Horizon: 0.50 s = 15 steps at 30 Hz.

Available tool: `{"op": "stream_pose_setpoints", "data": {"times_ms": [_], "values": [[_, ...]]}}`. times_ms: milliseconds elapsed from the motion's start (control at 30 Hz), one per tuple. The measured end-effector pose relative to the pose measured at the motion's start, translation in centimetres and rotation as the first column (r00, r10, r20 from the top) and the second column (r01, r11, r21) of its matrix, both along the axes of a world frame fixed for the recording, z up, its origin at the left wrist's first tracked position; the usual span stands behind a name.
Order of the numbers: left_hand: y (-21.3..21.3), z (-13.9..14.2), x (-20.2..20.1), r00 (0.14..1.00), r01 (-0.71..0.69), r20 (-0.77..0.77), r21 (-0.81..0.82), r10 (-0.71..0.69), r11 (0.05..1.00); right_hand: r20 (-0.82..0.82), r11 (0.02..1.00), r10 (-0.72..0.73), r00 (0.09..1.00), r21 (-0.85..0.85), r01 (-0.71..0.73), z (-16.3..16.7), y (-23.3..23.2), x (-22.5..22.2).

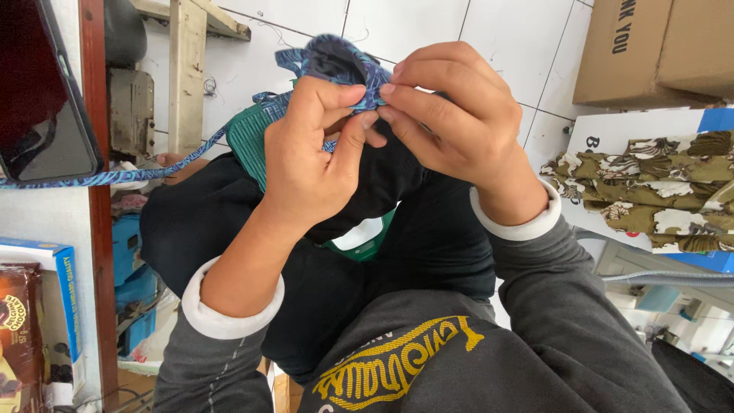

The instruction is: The person sits cross-legged and hand-sews a small blue patterned fabric pouch. They repeatedly insert a needle and thread through the fabric edges, pull the thread tight, and adjust the pouch shape. The person also attaches a button to the pouch and secures the thread.

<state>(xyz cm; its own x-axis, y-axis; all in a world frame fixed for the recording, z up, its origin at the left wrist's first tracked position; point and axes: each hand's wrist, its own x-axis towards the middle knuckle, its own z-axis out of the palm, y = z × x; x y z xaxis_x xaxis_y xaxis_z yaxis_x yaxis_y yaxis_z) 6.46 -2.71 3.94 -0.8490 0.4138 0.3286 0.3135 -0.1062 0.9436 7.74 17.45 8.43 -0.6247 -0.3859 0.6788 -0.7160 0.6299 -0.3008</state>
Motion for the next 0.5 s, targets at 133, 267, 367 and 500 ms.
{"op": "stream_pose_setpoints", "data": {"times_ms": [133,267,367,500], "values": [[-0.1,0.1,-0.1,0.997,0.066,0.026,0.026,-0.067,0.997,0.047,0.999,-0.001,0.999,0.042,-0.001,0.4,0.3,0.3],[0.0,-0.2,-0.5,0.992,0.072,0.102,0.065,-0.078,0.995,0.012,0.995,0.001,1.000,0.100,-0.003,-0.2,0.1,0.3],[0.4,-0.8,-0.6,0.966,0.051,0.239,0.191,-0.097,0.980,-0.013,0.996,0.010,1.000,0.084,-0.009,-1.0,-0.2,0.2],[1.1,-1.9,-0.5,0.937,-0.073,0.347,0.299,-0.037,0.952,0.001,0.999,-0.032,0.999,0.027,0.032,-2.7,-1.1,-0.2]]}}
